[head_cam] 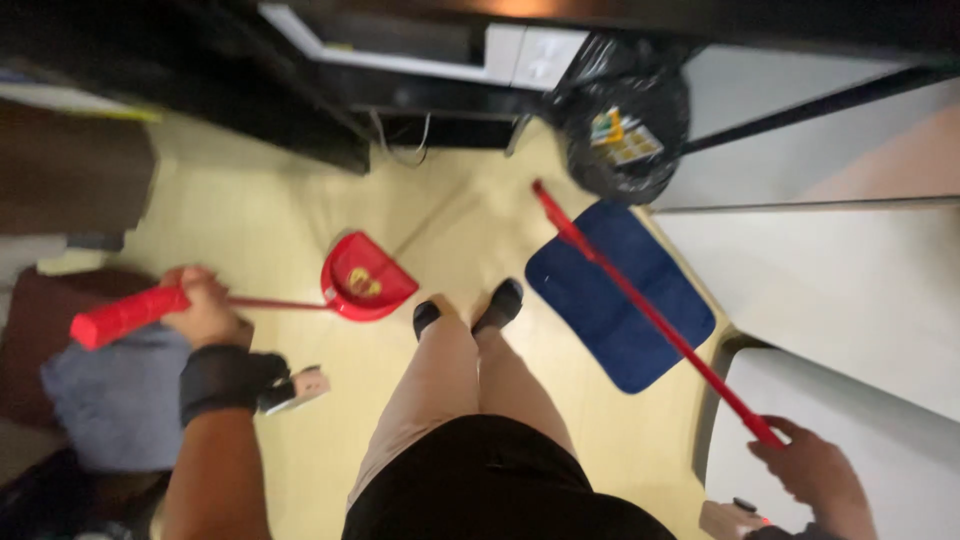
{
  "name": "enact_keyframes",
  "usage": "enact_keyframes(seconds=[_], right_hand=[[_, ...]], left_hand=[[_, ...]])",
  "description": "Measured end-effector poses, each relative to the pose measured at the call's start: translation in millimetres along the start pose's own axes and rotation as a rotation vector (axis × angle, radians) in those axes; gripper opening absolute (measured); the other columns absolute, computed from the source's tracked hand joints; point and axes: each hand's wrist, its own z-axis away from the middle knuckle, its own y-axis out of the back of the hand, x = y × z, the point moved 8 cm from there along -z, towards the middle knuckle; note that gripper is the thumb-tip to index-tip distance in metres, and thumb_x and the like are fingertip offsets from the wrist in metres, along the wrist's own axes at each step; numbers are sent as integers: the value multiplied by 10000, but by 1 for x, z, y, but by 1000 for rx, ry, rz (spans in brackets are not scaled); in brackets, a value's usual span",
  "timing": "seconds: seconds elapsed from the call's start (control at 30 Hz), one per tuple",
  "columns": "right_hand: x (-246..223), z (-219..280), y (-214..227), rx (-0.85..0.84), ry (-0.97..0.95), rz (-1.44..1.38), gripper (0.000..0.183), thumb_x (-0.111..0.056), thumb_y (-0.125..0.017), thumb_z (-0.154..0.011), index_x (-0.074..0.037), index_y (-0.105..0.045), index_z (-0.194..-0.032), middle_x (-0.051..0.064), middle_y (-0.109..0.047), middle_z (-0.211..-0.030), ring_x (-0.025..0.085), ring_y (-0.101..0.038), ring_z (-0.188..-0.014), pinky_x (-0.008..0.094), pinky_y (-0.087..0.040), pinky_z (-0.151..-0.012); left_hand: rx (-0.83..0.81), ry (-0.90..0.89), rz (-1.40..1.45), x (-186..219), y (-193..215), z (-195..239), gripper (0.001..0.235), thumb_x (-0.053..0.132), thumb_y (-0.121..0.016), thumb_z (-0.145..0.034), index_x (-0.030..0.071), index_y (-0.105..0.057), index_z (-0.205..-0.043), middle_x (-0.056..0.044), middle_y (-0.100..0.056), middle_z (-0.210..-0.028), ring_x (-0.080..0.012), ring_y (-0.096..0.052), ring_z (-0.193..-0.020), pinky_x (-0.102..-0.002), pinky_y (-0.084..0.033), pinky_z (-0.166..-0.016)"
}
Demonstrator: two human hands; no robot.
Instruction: The person sweeps a tiled floor using a red broom and dustpan. They gather debris into the dustpan and then empty the contents into a black trash bag located under a counter.
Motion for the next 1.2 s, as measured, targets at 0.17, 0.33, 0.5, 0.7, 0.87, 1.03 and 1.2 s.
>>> enact_keyframes(seconds=[0.17,0.33,0.5,0.7,0.87,1.03,1.2], right_hand=[[-39,2,5,67,53,150,573,-478,-736,-899,-326,-630,-1442,114,-784,-779,247,-770,-605,371,-626,-621],[-115,51,-13,70,114,104,518,-403,-654,-946,-251,-602,-1439,129,-763,-772,281,-745,-609,398,-643,-601],[-163,94,-68,99,259,61,374,-317,-613,-969,-123,-632,-1289,175,-751,-706,293,-742,-550,436,-623,-552],[-168,173,-97,387,258,328,327,-354,-617,-957,-256,-674,-1264,157,-777,-910,374,-742,-863,502,-593,-754],[-159,236,-155,421,199,309,406,-383,-601,-962,-351,-621,-1367,154,-780,-983,386,-756,-923,514,-604,-802],[-169,211,-257,419,322,255,437,-327,-628,-946,-326,-597,-1382,172,-755,-886,398,-740,-835,540,-590,-722],[-240,295,-274,305,679,92,373,-244,-713,-846,-244,-664,-1216,173,-758,-846,424,-726,-773,563,-568,-675]], left_hand=[[-64,-68,-96,-11,-6,-11,76,97,-575,-1027,47,-549,-975,-28,-567,-827,-118,-478,-657,-281,-406,-592],[-115,-160,-160,-8,5,-18,70,80,-544,-975,15,-554,-953,-56,-584,-815,-134,-509,-657,-297,-453,-604],[-319,-112,-90,-18,39,-20,52,76,-564,-945,38,-565,-981,-28,-590,-862,-111,-503,-721,-276,-440,-656],[-728,-294,-316,31,12,21,62,64,-673,-896,30,-642,-937,-16,-635,-849,-119,-602,-791,-286,-516,-742],[-791,-334,-189,48,-3,56,146,116,-771,-900,45,-645,-921,-32,-664,-879,-145,-626,-819,-321,-535,-781],[-782,-380,-188,39,-10,63,203,134,-795,-881,53,-609,-897,-44,-622,-839,-164,-601,-798,-329,-514,-750],[-766,-450,-245,50,-23,71,207,139,-816,-875,53,-628,-888,-30,-632,-781,-156,-607,-717,-321,-511,-689]])
